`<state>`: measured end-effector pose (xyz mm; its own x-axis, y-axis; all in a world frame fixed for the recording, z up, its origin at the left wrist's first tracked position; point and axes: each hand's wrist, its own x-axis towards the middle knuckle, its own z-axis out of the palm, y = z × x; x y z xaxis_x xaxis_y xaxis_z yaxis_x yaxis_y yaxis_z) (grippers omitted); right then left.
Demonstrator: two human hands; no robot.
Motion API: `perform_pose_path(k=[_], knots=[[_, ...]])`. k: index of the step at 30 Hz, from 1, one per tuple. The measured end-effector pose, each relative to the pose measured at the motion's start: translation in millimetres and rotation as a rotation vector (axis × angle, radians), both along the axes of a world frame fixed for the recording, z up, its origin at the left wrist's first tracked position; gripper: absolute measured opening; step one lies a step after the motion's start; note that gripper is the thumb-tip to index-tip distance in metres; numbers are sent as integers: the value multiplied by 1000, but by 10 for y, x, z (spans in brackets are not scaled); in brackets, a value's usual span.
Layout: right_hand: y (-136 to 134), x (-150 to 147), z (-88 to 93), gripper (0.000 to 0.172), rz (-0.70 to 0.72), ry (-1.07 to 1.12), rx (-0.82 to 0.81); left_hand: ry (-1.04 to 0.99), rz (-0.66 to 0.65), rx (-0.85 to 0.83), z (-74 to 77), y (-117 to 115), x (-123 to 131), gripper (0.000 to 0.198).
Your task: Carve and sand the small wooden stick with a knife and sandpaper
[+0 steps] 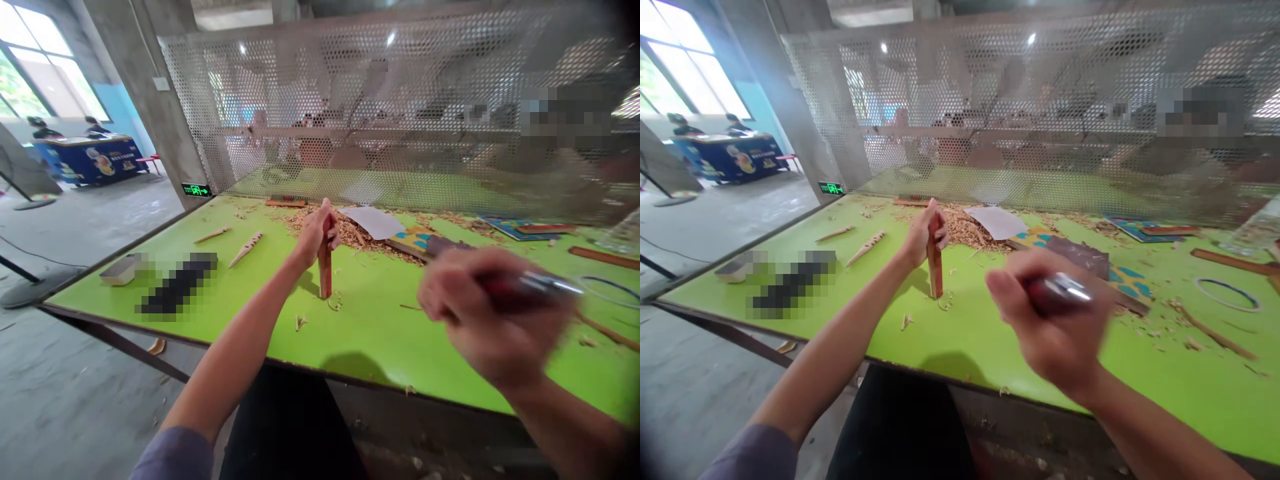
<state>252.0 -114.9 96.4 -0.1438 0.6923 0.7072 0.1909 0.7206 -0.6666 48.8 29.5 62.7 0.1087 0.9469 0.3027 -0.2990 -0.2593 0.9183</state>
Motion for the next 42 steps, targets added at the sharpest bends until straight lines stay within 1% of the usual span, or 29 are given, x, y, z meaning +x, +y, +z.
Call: perform_pose_path(k=[1,3,5,6,8,9,11,13,15,17,20,23,25,28,31,35,38,42], knots=[[97,-55,2,31,-29,61,6,-1,-39,-11,-1,9,-23,56],[342,-158,-40,39,-73,-32,-131,-11,-117,-33,-6,34,-68,55],[600,-217,-153,42,-99,-107,-203,-28,-151,-50,-11,55,-105,51],[717,-223,-231,43,-128,-157,-188,-35,-136,-57,-12,61,-121,48],[906,-193,-410,45,-237,-282,-85,-36,-84,-70,-8,60,-146,42],[979,-163,-497,44,-263,-349,-59,-32,-66,-70,-4,54,-156,40],[1092,-94,-646,41,-274,-435,-74,-26,-62,-48,4,35,-168,36],[1176,-33,-747,40,-283,-493,-101,0,-46,8,8,14,-166,33],[1240,3,-807,39,-277,-514,-118,60,26,91,6,-8,-147,34],[1278,8,-843,38,-250,-535,-129,136,124,180,5,-31,-119,36],[1283,-22,-880,36,-190,-582,-136,221,259,300,13,-70,-82,31],[1244,-64,-910,34,-133,-625,-130,279,330,343,21,-106,-73,28],[1214,-87,-928,35,-113,-661,-127,298,336,350,19,-120,-76,32],[1177,-117,-955,35,-119,-721,-105,319,348,385,11,-131,-69,34],[1151,-145,-971,32,-161,-787,-54,304,367,379,13,-141,-38,35],[1140,-188,-959,22,-236,-928,27,260,318,325,24,-150,-15,35],[1153,-235,-935,21,-289,-970,30,250,293,332,27,-130,-41,40],[1175,-303,-922,24,-324,-966,11,258,292,373,21,-80,-90,45]])
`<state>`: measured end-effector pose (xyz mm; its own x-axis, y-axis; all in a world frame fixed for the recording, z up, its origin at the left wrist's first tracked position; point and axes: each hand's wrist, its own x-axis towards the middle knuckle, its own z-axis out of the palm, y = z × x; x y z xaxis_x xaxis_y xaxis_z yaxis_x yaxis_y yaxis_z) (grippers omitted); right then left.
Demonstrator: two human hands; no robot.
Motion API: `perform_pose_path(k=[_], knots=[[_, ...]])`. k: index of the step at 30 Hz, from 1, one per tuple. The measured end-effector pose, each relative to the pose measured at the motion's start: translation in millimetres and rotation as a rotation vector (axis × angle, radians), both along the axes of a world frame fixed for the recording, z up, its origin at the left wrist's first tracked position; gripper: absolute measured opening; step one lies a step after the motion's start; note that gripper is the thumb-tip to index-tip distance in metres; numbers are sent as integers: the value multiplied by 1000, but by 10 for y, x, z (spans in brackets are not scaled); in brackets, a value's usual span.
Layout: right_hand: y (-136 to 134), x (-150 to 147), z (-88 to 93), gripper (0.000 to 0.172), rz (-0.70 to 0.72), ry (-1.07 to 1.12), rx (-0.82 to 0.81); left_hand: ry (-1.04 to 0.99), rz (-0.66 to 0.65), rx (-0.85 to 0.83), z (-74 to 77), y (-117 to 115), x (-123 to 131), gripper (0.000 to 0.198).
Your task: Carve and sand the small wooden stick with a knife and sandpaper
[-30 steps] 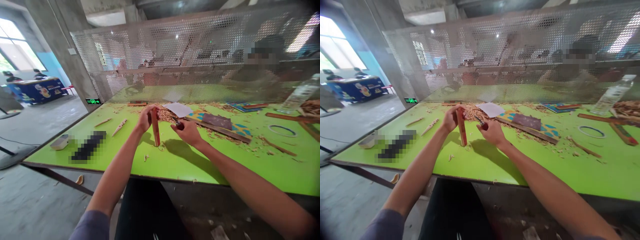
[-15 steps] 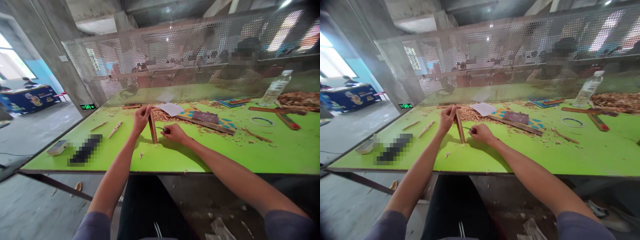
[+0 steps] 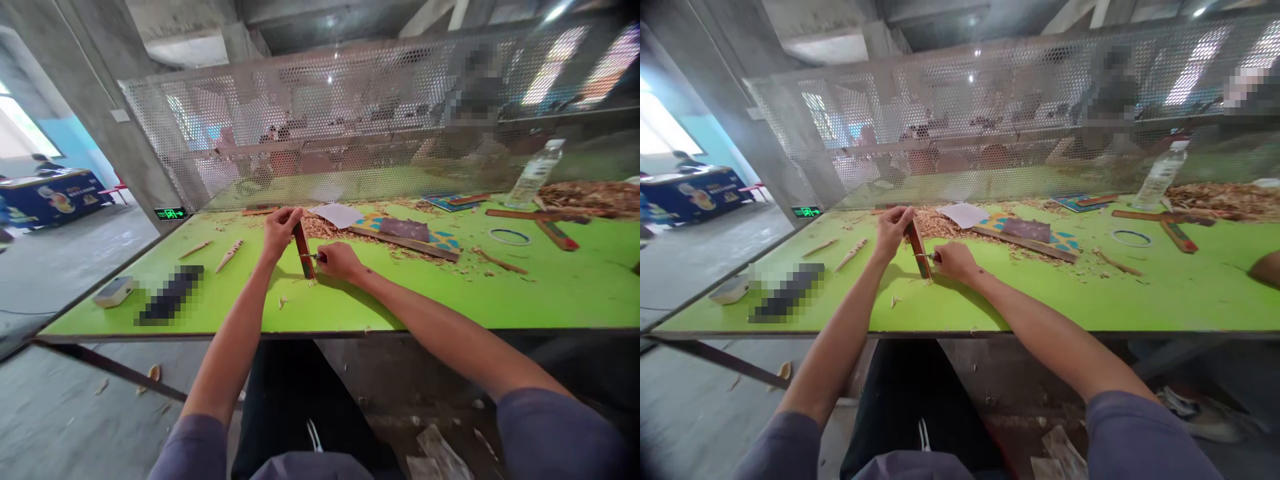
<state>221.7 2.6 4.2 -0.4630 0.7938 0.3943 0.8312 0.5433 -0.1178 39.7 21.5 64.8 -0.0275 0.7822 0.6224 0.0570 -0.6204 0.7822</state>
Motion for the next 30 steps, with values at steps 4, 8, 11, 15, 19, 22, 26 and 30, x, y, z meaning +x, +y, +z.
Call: perform_pose_path(k=[4,8,11,15,19,22,26,30], knots=[[6,-54,-15,25,-12,-13,-5,2,-13,19,-19,20,23,40],[-10,-109,-31,29,-35,-42,-10,-197,-182,-132,-20,-11,116,37],[-27,-145,-35,30,-53,-63,-33,-362,-337,-296,14,-46,154,35],[-41,-162,-41,29,-55,-90,-48,-448,-472,-388,69,-64,118,30],[-51,-158,-56,27,-42,-109,-41,-509,-490,-457,81,-38,63,33],[-69,-157,-53,27,-50,-133,-63,-541,-518,-474,64,-3,32,34],[-105,-150,-22,27,-44,-156,-87,-568,-558,-472,44,23,-2,34],[-140,-128,2,29,-24,-172,-93,-599,-567,-505,49,3,-19,37]])
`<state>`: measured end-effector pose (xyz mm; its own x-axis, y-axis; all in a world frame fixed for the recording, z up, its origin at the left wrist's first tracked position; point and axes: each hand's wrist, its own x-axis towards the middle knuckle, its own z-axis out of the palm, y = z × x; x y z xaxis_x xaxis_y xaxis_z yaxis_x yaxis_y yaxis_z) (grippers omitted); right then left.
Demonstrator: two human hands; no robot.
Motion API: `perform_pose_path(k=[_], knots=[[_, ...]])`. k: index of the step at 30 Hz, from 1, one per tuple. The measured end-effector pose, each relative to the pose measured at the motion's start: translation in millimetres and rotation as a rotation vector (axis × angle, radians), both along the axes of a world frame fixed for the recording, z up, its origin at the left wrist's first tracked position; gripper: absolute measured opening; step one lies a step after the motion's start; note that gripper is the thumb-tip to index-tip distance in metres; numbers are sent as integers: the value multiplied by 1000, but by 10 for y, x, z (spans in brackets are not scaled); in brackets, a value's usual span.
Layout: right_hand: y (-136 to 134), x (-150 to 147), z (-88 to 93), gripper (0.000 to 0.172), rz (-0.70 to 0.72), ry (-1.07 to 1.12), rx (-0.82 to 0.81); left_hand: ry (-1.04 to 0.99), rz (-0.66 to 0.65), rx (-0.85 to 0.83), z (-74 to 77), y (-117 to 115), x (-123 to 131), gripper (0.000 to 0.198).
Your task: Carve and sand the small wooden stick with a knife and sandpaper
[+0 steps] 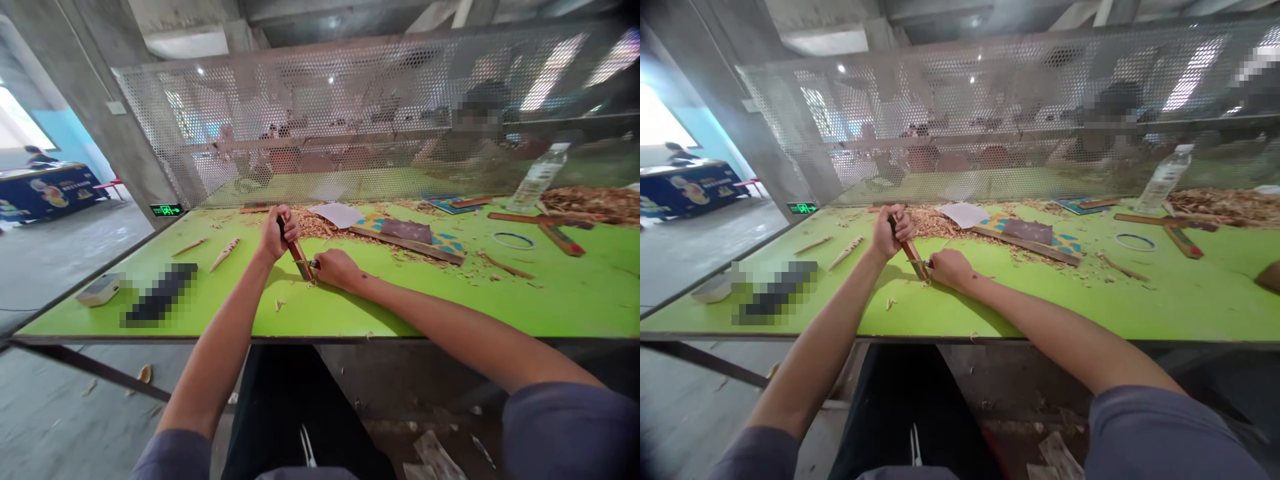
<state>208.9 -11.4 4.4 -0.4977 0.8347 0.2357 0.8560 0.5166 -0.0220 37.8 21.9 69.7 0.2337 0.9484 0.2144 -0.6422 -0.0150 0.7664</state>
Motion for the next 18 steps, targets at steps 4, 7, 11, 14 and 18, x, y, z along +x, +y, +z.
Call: perform_pose_path(k=[4,7,11,14,18], knots=[[-33,31,12,32,15,-39,-9,-45,-46,-31,-2,-12,-36,37],[-62,62,32,34,16,-116,-19,-67,-57,-22,-20,3,-106,39],[-91,109,69,35,11,-189,-33,-109,-44,-77,-42,25,-204,40],[-94,148,100,33,24,-216,-58,-106,-45,-85,-53,34,-243,41],[-78,201,135,32,58,-250,-74,-61,-27,-70,-70,45,-268,44]])
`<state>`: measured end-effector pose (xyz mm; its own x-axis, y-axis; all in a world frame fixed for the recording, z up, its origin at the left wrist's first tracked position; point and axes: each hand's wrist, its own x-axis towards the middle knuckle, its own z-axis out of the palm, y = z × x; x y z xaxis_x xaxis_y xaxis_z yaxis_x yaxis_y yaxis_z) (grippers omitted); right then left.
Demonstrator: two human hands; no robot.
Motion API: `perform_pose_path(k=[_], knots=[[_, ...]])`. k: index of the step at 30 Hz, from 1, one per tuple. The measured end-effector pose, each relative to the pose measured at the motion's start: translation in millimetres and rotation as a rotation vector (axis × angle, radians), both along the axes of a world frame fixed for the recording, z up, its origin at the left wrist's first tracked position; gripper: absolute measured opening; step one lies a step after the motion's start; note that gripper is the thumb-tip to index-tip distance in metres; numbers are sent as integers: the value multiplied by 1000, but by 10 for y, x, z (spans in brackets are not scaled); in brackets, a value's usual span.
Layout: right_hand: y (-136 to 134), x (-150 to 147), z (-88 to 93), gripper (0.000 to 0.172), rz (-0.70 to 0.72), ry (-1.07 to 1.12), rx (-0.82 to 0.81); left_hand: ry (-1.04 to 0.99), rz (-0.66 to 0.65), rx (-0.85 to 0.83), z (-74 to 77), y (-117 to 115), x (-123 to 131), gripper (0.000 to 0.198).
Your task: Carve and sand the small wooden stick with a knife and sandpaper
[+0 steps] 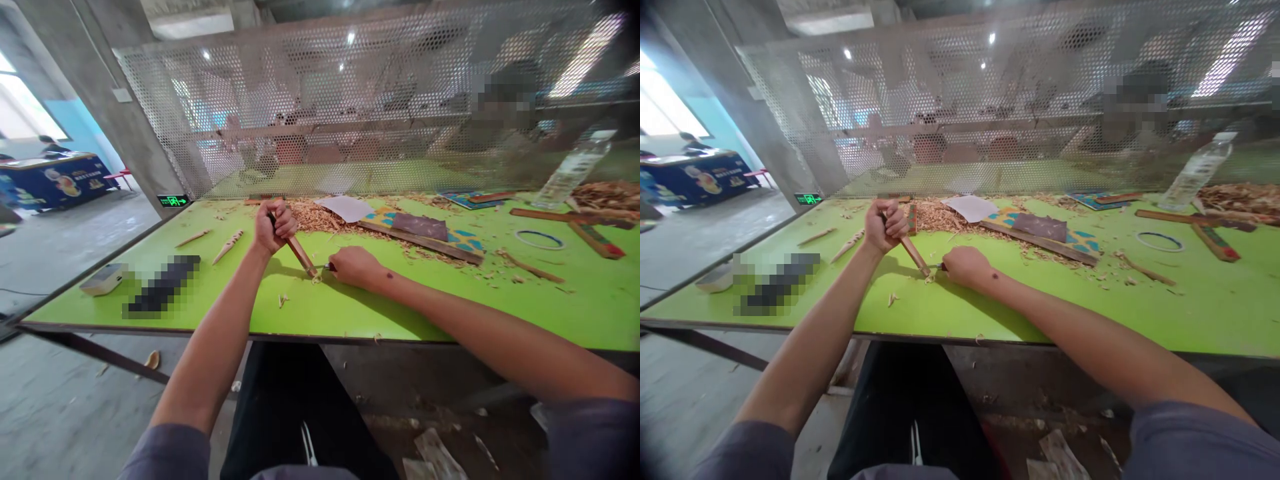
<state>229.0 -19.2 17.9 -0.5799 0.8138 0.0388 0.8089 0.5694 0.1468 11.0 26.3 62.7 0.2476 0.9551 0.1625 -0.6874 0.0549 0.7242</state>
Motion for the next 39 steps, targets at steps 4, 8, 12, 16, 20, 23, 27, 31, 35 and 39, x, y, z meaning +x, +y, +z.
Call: perform_pose_path(k=[4,8,12,16,20,23,27,31,35,39], knots=[[38,74,20,31,21,-44,7,41,41,-21,-16,17,-24,46],[95,208,33,26,37,-101,-7,33,38,-13,-27,39,-31,46],[114,297,55,25,67,31,-52,9,15,-1,-15,28,7,44],[66,220,51,33,210,241,-144,0,-11,15,20,-15,60,43],[6,60,13,28,235,264,-25,9,-48,21,43,-31,91,43],[-18,-36,10,37,195,227,69,9,-69,2,59,-29,121,43],[-13,-76,63,40,215,165,103,23,-88,-46,102,-38,196,43],[9,-44,87,39,234,131,62,61,-137,-44,139,-57,251,44],[-4,8,14,37,245,134,4,66,-180,16,126,-64,213,44],[-49,80,-59,36,289,59,-11,69,-144,-11,87,-60,133,43]])
